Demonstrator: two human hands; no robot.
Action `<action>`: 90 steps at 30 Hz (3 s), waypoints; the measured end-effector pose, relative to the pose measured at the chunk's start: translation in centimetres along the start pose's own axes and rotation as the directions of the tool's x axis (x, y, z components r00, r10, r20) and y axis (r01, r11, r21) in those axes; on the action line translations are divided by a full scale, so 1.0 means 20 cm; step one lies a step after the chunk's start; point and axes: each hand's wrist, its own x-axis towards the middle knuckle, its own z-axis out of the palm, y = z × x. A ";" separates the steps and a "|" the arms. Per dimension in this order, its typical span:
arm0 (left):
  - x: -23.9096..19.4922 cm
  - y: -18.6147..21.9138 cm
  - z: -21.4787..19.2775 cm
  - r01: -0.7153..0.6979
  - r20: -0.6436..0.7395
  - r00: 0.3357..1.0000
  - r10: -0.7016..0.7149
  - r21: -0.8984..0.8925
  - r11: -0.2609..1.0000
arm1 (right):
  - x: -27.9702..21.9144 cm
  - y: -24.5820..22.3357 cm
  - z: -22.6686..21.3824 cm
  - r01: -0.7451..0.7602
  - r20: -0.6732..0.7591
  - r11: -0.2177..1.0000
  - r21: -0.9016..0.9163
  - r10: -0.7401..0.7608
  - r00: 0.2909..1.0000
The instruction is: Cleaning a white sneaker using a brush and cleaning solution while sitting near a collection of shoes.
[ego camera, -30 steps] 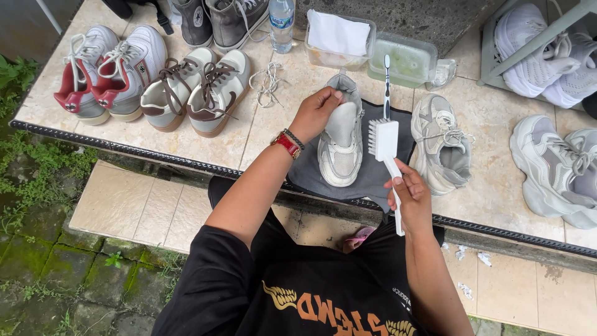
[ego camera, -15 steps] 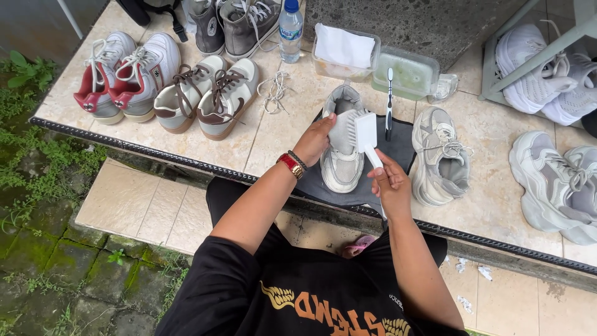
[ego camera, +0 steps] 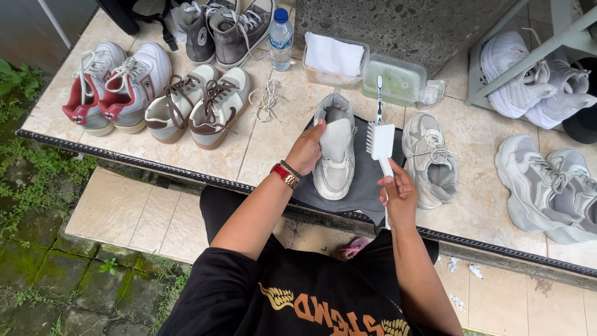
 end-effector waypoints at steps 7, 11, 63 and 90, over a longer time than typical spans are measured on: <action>0.03 -0.05 0.07 0.007 -0.011 1.000 -0.007 -0.007 1.000 | -0.03 -0.11 0.22 0.049 0.107 0.998 0.050 -0.054 0.993; -0.03 0.03 0.05 -0.024 -0.036 0.999 0.023 -0.023 0.999 | 0.02 0.05 0.07 0.014 0.035 1.000 -0.005 -0.014 0.999; -0.14 -0.03 0.15 0.013 0.020 1.000 -0.011 -0.098 0.995 | -0.01 0.00 0.21 -0.171 0.111 0.985 -0.009 0.171 0.979; -0.20 0.05 0.18 0.025 -0.023 0.999 -0.027 -0.067 0.997 | 0.13 0.02 0.14 -0.140 -0.092 0.972 -0.191 0.124 0.988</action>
